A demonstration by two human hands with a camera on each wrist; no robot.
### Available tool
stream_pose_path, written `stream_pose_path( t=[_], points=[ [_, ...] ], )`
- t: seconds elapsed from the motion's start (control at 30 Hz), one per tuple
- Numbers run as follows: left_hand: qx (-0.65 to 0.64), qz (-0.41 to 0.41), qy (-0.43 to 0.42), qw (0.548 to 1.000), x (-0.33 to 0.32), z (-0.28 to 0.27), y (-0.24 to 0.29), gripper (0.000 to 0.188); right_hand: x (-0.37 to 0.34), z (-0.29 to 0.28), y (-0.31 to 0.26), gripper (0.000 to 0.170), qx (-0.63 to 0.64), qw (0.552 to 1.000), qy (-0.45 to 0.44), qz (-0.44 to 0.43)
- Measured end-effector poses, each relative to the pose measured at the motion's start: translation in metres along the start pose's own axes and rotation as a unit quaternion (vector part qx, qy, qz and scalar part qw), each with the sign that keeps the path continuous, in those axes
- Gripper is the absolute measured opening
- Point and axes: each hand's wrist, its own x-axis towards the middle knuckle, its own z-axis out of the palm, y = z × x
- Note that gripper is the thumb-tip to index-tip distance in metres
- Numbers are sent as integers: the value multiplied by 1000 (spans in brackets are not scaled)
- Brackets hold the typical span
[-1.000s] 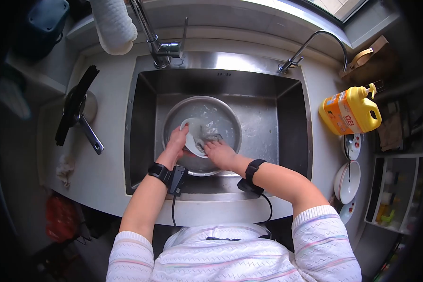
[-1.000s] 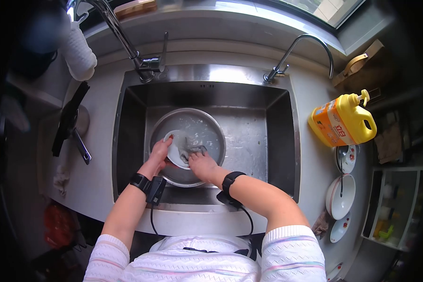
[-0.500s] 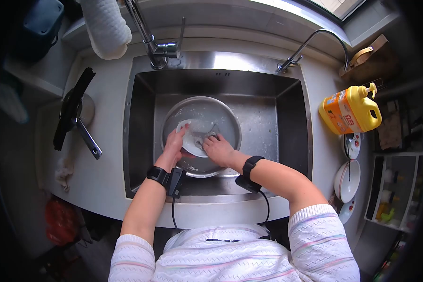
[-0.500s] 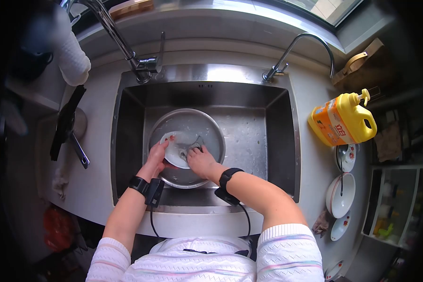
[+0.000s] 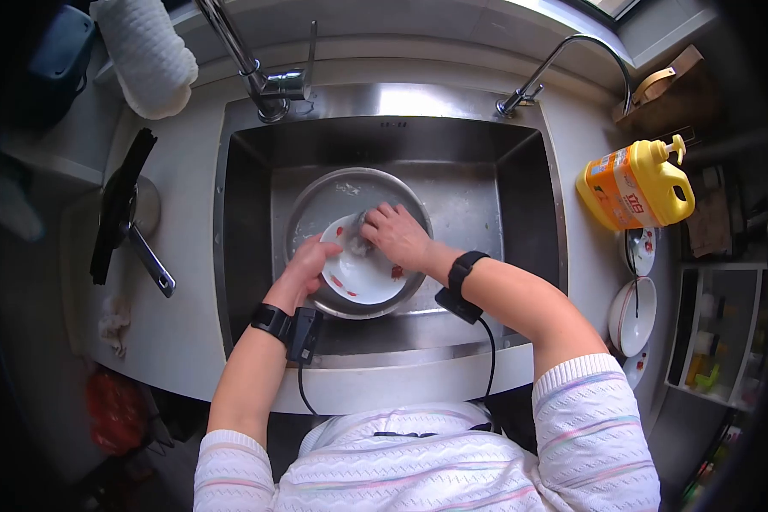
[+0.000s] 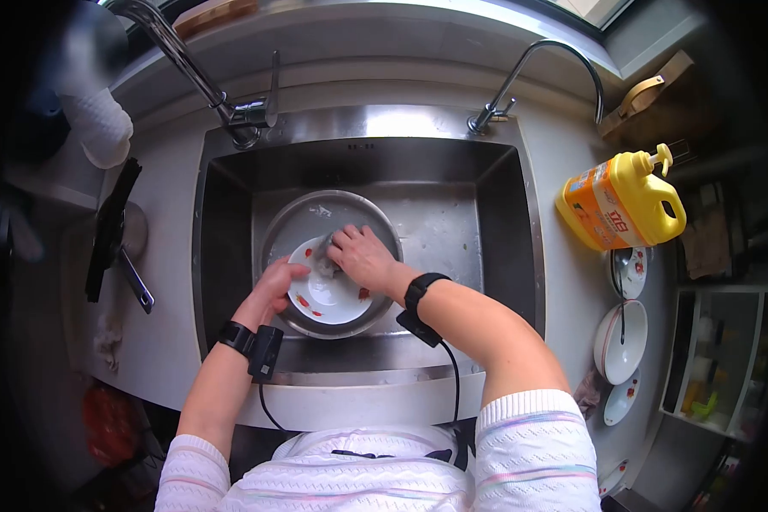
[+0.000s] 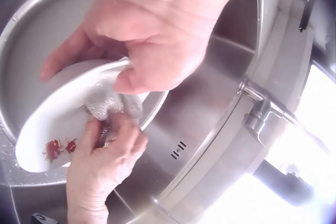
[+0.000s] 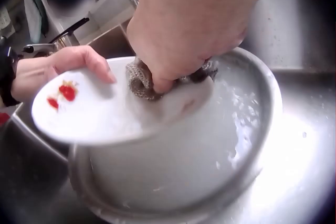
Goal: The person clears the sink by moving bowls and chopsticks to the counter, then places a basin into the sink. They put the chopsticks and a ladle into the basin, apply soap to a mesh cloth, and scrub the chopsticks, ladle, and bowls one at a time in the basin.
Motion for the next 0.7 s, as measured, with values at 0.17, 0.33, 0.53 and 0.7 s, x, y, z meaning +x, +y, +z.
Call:
stream_pose_path(
  t=[0.17, 0.33, 0.53, 0.7],
  points=[
    [123, 52, -41, 990, -6, 4, 12, 43, 36, 6, 11, 26, 171, 981, 71, 57],
    [153, 143, 0, 978, -9, -2, 19, 50, 17, 24, 18, 27, 323, 929, -26, 177],
    [40, 339, 163, 926, 14, 11, 6, 57, 6, 49, -51, 33, 874, 325, 66, 355],
    [170, 343, 149, 912, 3, 11, 6, 58, 4, 53, -6, 23, 744, 545, 74, 379]
  ],
)
